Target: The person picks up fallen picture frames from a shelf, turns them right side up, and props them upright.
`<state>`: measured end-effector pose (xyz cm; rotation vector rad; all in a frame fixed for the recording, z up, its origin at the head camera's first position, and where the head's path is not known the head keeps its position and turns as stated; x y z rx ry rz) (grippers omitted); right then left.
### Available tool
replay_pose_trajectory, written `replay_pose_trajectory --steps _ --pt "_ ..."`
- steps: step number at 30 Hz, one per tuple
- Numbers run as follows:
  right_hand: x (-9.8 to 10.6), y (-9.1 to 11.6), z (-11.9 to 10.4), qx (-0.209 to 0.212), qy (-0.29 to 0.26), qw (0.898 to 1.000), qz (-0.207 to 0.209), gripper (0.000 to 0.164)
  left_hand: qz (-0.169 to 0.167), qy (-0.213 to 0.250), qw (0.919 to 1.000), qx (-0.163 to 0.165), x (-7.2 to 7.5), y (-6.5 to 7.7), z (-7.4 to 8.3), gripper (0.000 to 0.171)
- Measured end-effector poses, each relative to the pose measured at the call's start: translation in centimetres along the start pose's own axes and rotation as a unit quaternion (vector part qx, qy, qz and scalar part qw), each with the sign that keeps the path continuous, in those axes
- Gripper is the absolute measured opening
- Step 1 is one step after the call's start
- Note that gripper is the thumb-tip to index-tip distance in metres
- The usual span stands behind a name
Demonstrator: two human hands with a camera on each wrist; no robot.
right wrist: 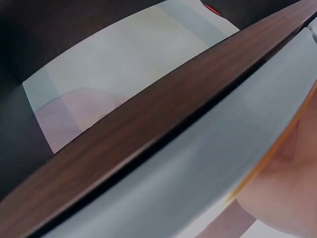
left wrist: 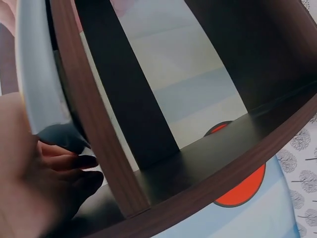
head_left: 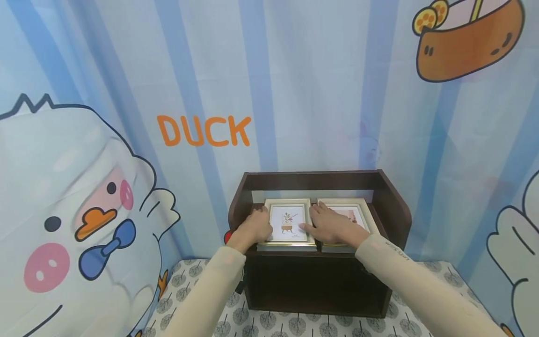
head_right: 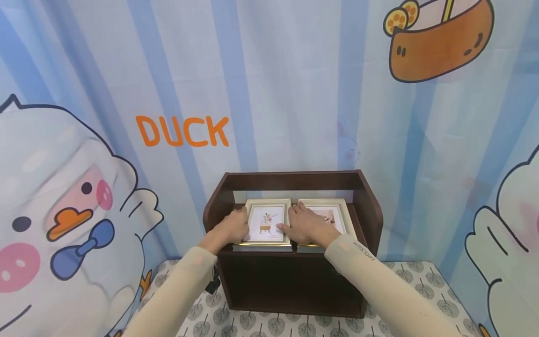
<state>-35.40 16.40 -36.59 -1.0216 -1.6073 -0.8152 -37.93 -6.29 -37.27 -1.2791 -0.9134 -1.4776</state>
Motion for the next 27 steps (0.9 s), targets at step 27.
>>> replay_pose_trajectory --steps 27 --pt "-0.9 -1.5 -0.9 0.046 -0.055 0.995 0.070 0.032 0.050 0.061 0.9969 0.002 -1.2 -0.5 -0.2 0.059"
Point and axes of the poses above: each hand's wrist, its own y-axis away from the middle knuckle, its own x-axis out of the back of the hand, z = x × y, the point moved 1 cm from there along -y, towards the middle knuckle, and after that the axes turned 5 degrees about -y, right-handed, at the moved point
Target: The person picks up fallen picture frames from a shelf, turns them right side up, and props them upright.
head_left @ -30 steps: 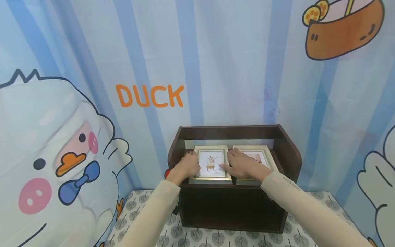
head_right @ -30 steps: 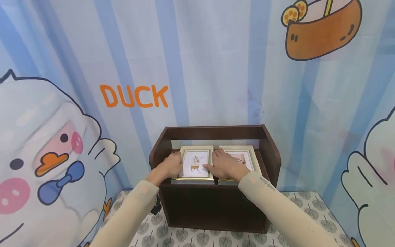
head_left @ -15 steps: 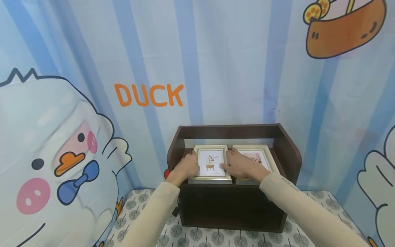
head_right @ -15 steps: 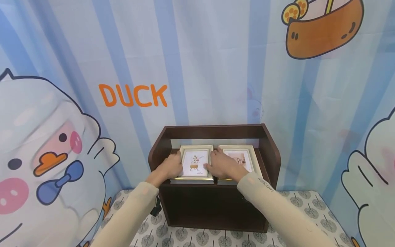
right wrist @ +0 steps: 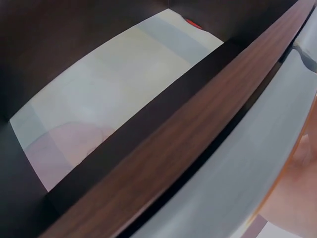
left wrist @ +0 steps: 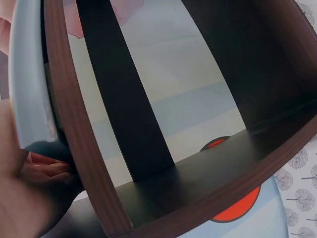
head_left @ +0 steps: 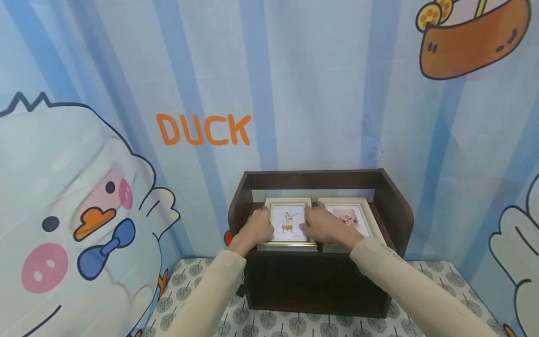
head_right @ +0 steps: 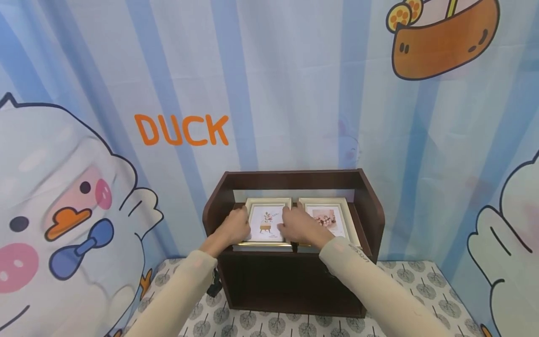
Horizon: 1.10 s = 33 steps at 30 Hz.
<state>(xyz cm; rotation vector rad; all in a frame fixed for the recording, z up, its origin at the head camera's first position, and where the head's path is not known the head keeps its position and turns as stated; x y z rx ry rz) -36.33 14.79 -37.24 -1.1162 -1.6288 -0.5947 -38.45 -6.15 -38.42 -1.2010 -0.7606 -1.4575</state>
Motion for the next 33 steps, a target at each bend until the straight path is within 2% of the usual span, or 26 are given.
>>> replay_pose_trajectory --steps 2,7,10,13,17,22,27,33 --pt "0.1 0.0 -0.1 -0.005 -0.014 1.000 0.008 0.032 0.008 0.006 0.9999 0.000 0.0 0.0 0.1 0.056" --pt "0.2 0.2 -0.4 -0.038 -0.058 0.997 0.022 0.058 0.013 0.020 0.9996 0.015 0.0 0.0 0.3 0.048" --pt "0.2 0.4 -0.4 -0.063 -0.086 0.994 0.028 0.067 0.011 0.038 0.9990 0.023 0.2 0.1 0.3 0.042" --pt "0.2 0.5 -0.4 -0.088 -0.105 0.990 0.040 0.071 0.017 0.060 0.9979 0.020 0.6 0.3 0.4 0.026" --pt "0.5 0.5 -0.3 -0.100 -0.126 0.985 0.062 0.076 0.048 0.084 0.9953 0.008 1.3 0.4 0.4 0.011" --pt "0.7 0.7 -0.2 -0.102 -0.152 0.979 0.094 0.078 0.081 0.091 0.9926 -0.006 1.6 0.4 0.0 0.010" --pt "0.4 1.1 0.0 -0.101 -0.160 0.975 0.114 0.076 0.084 0.090 0.9923 -0.014 1.2 0.5 -0.3 0.013" --pt "0.7 1.2 -0.1 -0.097 -0.161 0.975 0.121 0.075 0.100 0.071 0.9922 -0.024 1.8 0.5 -0.1 0.015"
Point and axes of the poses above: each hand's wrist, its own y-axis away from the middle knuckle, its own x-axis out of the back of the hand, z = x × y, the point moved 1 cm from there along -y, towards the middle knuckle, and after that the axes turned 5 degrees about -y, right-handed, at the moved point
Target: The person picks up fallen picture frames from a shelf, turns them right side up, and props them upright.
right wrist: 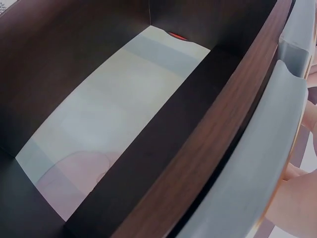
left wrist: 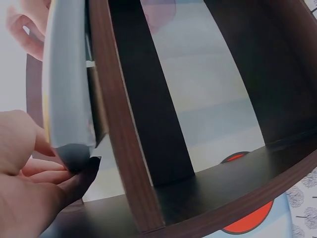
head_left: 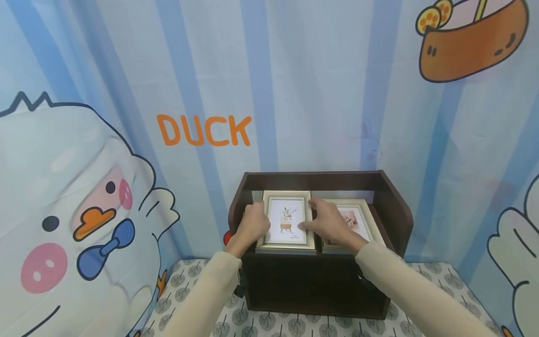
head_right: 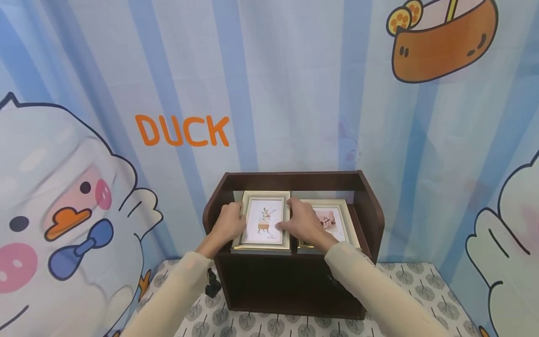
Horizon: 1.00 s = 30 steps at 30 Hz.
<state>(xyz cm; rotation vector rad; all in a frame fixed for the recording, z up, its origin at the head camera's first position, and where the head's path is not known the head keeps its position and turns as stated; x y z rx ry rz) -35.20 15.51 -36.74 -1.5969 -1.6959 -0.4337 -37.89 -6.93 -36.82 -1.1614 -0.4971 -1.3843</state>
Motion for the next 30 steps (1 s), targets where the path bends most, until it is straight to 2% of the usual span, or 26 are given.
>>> replay_pose_trajectory --steps 9,14,21,26,30 --pt "0.7 0.2 -0.3 0.012 -0.028 0.999 0.022 0.066 0.027 -0.004 0.9995 0.014 0.8 0.1 0.9 0.014" --pt "0.8 0.5 -0.4 0.015 -0.058 0.998 0.028 0.064 0.025 0.029 0.9985 0.039 1.5 0.4 1.0 0.016" --pt "1.4 0.2 -1.0 -0.017 -0.121 0.991 0.054 0.062 0.060 0.034 0.9973 0.024 2.4 0.4 1.1 0.042" --pt "2.0 -0.1 -1.1 -0.042 -0.152 0.986 0.058 0.065 0.062 0.052 0.9964 0.025 2.5 0.4 1.1 0.042" --pt "2.3 -0.2 -1.0 -0.055 -0.158 0.985 0.052 0.069 0.071 0.071 0.9947 0.023 2.6 0.4 1.1 0.048"
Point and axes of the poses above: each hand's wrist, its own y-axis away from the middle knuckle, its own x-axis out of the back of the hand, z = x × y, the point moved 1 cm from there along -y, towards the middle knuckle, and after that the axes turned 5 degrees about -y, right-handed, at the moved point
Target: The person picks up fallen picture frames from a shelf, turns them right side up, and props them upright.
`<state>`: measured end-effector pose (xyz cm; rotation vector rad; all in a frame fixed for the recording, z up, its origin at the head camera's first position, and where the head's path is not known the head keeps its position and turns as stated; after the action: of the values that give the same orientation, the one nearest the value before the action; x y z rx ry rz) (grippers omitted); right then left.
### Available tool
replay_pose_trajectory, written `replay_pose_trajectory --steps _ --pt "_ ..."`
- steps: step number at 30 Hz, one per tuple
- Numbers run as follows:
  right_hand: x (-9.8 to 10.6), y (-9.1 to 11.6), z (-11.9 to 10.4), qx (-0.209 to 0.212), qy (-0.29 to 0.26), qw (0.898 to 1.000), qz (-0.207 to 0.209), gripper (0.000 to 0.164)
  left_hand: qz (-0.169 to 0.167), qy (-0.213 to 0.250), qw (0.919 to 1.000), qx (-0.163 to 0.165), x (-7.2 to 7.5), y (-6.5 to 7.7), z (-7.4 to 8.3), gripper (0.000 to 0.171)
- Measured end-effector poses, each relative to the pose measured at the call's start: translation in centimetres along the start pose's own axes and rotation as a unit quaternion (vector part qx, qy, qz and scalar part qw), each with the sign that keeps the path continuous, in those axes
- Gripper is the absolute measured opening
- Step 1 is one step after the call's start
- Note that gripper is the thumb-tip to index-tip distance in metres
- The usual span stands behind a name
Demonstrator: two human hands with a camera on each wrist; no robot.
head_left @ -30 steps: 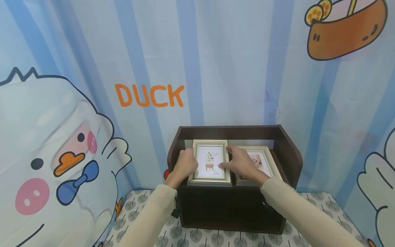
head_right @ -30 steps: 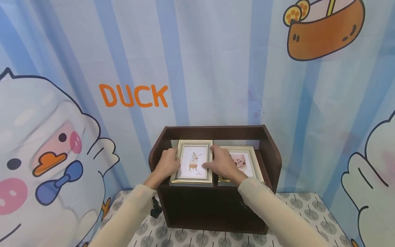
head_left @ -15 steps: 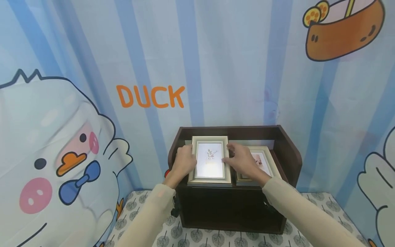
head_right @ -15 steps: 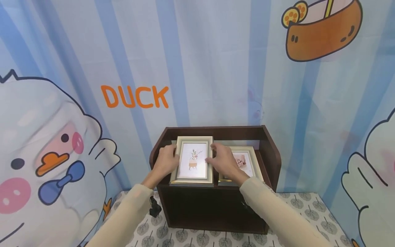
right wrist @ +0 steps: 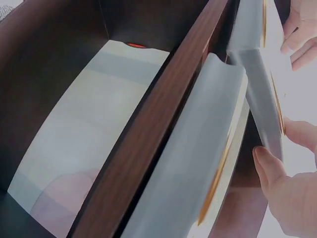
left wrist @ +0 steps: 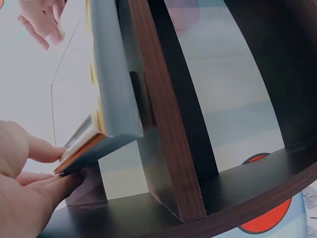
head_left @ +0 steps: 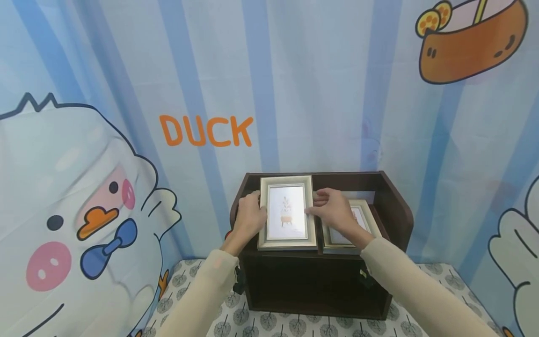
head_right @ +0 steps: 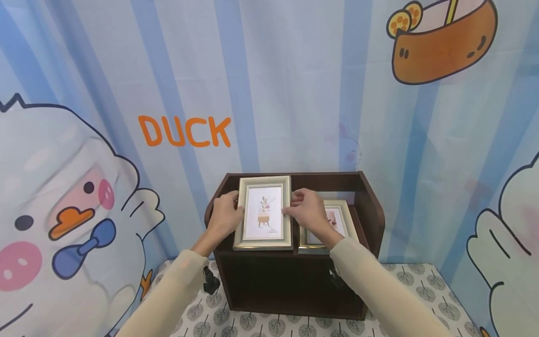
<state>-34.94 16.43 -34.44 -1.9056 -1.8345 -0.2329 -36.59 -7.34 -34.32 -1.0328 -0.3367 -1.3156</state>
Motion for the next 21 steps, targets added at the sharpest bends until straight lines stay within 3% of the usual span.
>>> replay_pose_trajectory --steps 9,21 --pt "0.09 -0.16 -0.22 0.027 0.026 0.999 0.003 0.078 0.015 0.018 0.9997 0.004 0.46 0.03 0.66 0.054" --pt "0.73 -0.23 -0.76 0.084 0.049 0.995 0.037 0.079 0.054 0.025 0.9979 -0.024 0.86 -0.04 1.04 0.055"
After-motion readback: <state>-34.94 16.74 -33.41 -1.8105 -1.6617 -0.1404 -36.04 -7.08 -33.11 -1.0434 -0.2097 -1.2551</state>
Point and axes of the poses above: each hand's wrist, its own y-axis away from the middle knuckle, its own x-axis out of the back of the hand, z = x × y, the point moved 1 cm from there along -y, towards the middle knuckle, and after that the axes turned 5 degrees about -y, right-handed, at the moved point
